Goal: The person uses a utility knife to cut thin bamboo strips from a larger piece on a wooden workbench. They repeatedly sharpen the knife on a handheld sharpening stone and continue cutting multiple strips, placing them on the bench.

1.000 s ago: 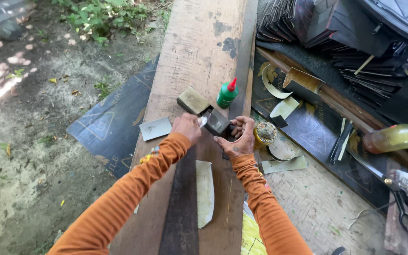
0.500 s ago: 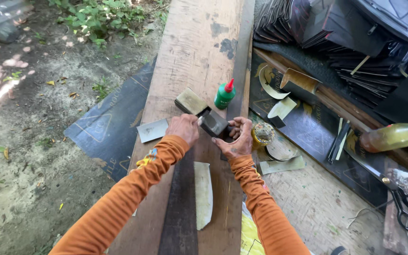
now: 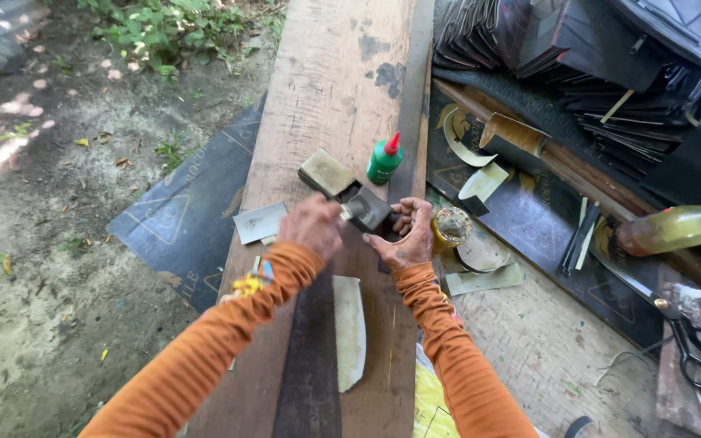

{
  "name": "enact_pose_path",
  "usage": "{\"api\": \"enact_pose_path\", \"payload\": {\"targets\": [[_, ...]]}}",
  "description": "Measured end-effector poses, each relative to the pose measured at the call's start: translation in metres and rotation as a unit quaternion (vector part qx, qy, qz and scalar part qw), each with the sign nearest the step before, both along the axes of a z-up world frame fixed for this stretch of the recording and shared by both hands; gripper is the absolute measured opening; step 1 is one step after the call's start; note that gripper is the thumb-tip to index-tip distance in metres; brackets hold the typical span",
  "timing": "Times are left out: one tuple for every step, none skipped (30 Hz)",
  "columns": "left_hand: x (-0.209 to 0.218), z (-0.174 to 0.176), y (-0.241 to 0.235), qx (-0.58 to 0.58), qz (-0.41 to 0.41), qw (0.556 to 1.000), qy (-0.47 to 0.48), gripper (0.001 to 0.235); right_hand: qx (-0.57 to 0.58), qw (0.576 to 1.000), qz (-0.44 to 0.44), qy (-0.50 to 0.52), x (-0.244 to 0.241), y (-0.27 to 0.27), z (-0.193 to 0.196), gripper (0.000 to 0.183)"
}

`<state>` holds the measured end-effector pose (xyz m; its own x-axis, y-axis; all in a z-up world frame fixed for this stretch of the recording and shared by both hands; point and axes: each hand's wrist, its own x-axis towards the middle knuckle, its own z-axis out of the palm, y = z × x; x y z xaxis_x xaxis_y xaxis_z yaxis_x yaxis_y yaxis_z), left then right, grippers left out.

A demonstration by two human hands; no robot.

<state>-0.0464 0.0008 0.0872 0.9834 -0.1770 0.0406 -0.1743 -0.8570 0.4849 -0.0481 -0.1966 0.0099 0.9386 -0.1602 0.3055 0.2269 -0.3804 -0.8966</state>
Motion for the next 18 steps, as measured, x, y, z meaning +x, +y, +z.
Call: {"api": "enact_pose_path", "payload": {"targets": [[-0.003, -0.005, -0.002, 0.002, -0.006, 1.0, -0.012, 0.015, -0.004, 1.0, -0.001, -0.009, -0.002, -0.002, -0.001, 0.087], [-0.003, -0.009, -0.001, 0.007, -0.011, 1.0, -0.027, 0.015, 0.001, 1.0, 0.005, -0.01, 0.0, 0.0, 0.0, 0.087], [-0.002, -0.013, 0.0, 0.012, -0.016, 0.999, -0.041, 0.014, 0.007, 1.0, 0.01, -0.011, 0.002, 0.001, 0.0, 0.088], [-0.004, -0.019, 0.001, -0.003, -0.019, 0.999, -0.038, 0.014, 0.014, 1.0, 0.017, -0.009, 0.002, 0.002, 0.0, 0.088], [-0.005, -0.026, 0.002, -0.019, -0.022, 0.999, -0.035, 0.015, 0.009, 1.0, 0.013, -0.008, 0.001, 0.004, -0.001, 0.089], [-0.002, -0.033, -0.001, -0.037, -0.029, 0.998, -0.035, 0.016, 0.0, 1.0, 0.005, -0.011, 0.003, 0.001, 0.0, 0.089], [0.007, -0.041, -0.003, -0.054, -0.019, 0.998, -0.018, 0.017, -0.008, 1.0, -0.003, -0.014, 0.006, -0.002, 0.001, 0.089], [0.015, -0.052, 0.001, -0.07, -0.004, 0.997, 0.005, 0.02, -0.004, 1.0, 0.002, -0.013, 0.004, -0.002, 0.0, 0.089], [0.022, -0.064, 0.003, -0.086, 0.011, 0.996, 0.028, 0.023, 0.001, 1.0, 0.008, -0.012, 0.003, -0.002, -0.001, 0.088], [0.029, -0.077, 0.006, -0.079, 0.015, 0.996, 0.025, 0.023, 0.006, 1.0, 0.014, -0.011, 0.001, -0.001, -0.002, 0.088], [0.036, -0.09, 0.008, -0.072, 0.019, 0.997, 0.023, 0.022, 0.006, 1.0, 0.014, -0.006, -0.003, 0.002, -0.004, 0.088], [0.046, -0.1, 0.008, -0.066, 0.02, 0.998, 0.015, 0.022, 0.005, 1.0, 0.013, -0.006, -0.001, 0.002, -0.002, 0.088], [0.054, -0.111, 0.009, -0.034, 0.006, 0.999, 0.021, 0.02, 0.004, 1.0, 0.011, -0.006, 0.001, 0.001, 0.001, 0.088], [0.059, -0.123, 0.005, -0.004, -0.01, 1.0, 0.028, 0.02, 0.0, 1.0, 0.006, -0.004, 0.002, -0.001, 0.002, 0.088], [0.065, -0.133, 0.001, 0.027, -0.026, 0.999, 0.035, 0.024, -0.004, 1.0, 0.001, -0.002, 0.003, -0.004, 0.003, 0.089], [0.069, -0.142, 0.001, 0.02, -0.007, 1.0, 0.008, 0.021, -0.004, 1.0, 0.0, 0.002, 0.004, -0.002, 0.003, 0.089], [0.072, -0.15, 0.0, 0.013, 0.013, 1.0, -0.019, 0.019, 0.0, 1.0, 0.004, -0.008, 0.006, 0.0, 0.003, 0.088], [0.065, -0.161, -0.001, 0.004, 0.035, 0.999, -0.039, 0.02, 0.001, 1.0, 0.011, -0.01, 0.001, 0.0, 0.0, 0.087]]}}
